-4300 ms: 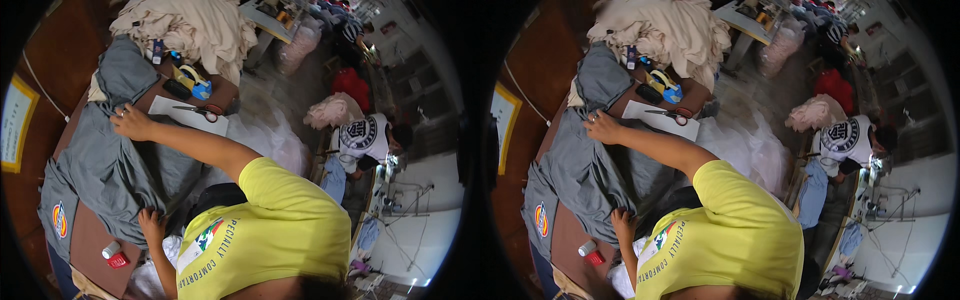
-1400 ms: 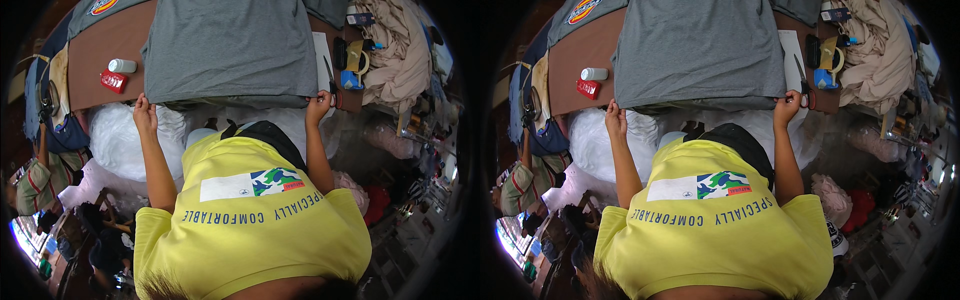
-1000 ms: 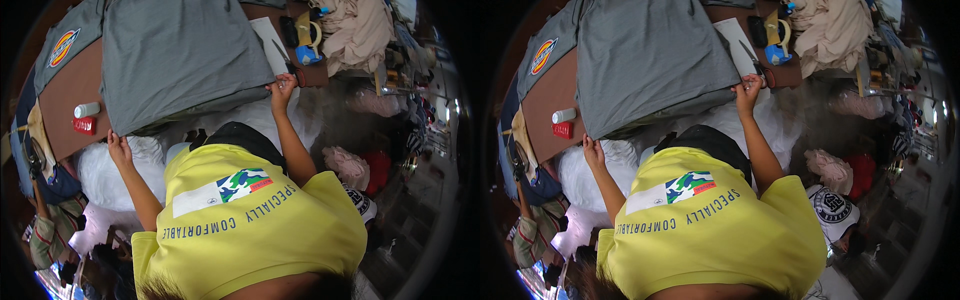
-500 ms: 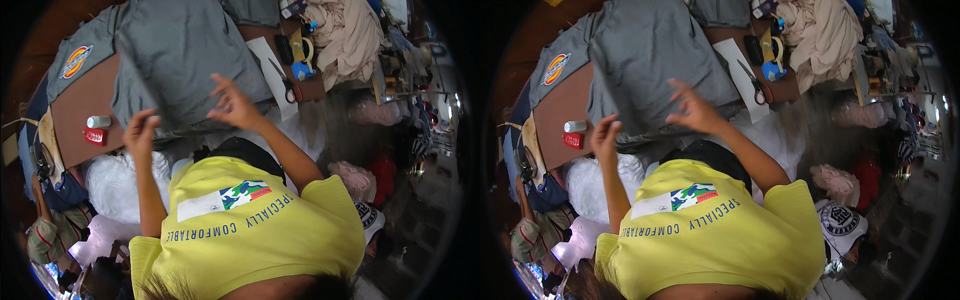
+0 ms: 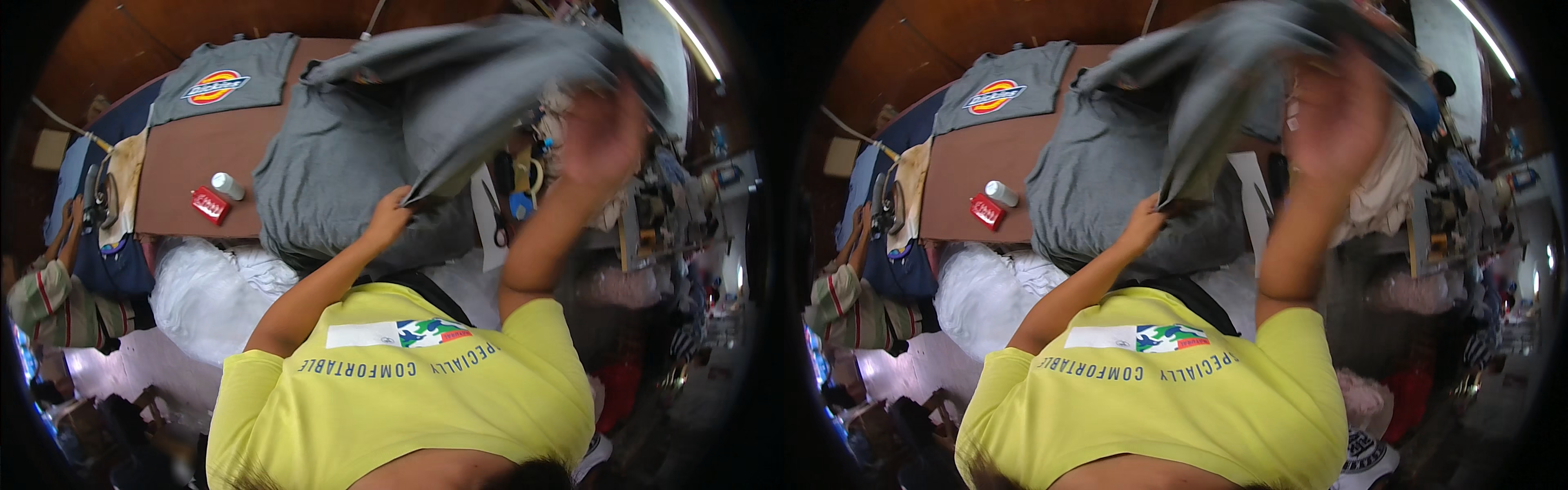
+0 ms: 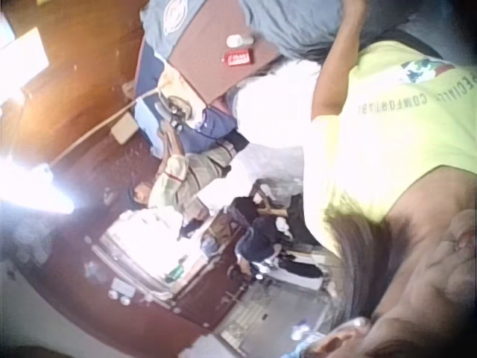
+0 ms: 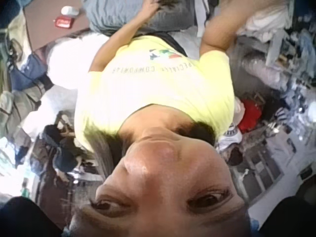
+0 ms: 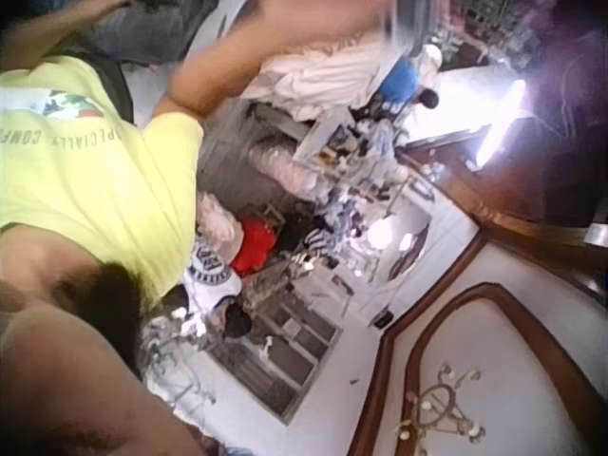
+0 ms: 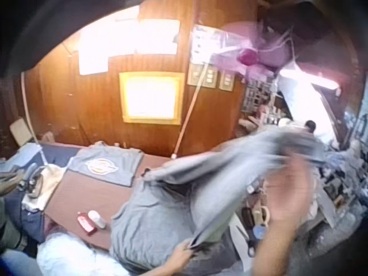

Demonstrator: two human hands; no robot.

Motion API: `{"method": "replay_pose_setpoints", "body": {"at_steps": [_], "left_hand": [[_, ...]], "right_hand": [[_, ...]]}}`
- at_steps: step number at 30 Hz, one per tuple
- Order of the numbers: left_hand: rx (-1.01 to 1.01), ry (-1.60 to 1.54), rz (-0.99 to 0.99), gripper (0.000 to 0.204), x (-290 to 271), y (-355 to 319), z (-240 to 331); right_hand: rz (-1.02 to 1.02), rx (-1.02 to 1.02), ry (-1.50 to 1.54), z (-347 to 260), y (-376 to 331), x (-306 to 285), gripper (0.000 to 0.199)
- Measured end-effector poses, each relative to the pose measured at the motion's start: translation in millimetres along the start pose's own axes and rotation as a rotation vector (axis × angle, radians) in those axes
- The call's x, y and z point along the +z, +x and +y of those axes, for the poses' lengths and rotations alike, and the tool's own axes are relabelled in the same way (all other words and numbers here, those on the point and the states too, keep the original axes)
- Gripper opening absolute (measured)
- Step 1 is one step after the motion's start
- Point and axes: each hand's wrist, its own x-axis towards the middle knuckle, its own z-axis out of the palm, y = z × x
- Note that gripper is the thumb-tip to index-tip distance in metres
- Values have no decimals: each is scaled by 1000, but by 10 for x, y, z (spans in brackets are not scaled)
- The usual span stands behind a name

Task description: The person uses shears to cut a tag off a grey shirt, then turns the shirt over and folds it into a stack with other shirts on a work table.

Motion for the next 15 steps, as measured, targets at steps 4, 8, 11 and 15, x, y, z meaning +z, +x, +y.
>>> {"method": "replay_pose_setpoints", "body": {"at_steps": [4,8,11,15], "left_hand": [[748,386,420,23,-1031,-453,1152],[1190,929,479,27,-1647,-399,1934],[464,1457,289,37,-2155,674,1955],[1173,999,663,16,-2432,427,3292]], "right_hand": [[-74,-255,53,-745,-179,-360,34],[234,185,171,-344,68,-1435,27],[103,667,-34,1286,803,-1754,29],[243,-140,-472,470,1615,-1756,11]]}}
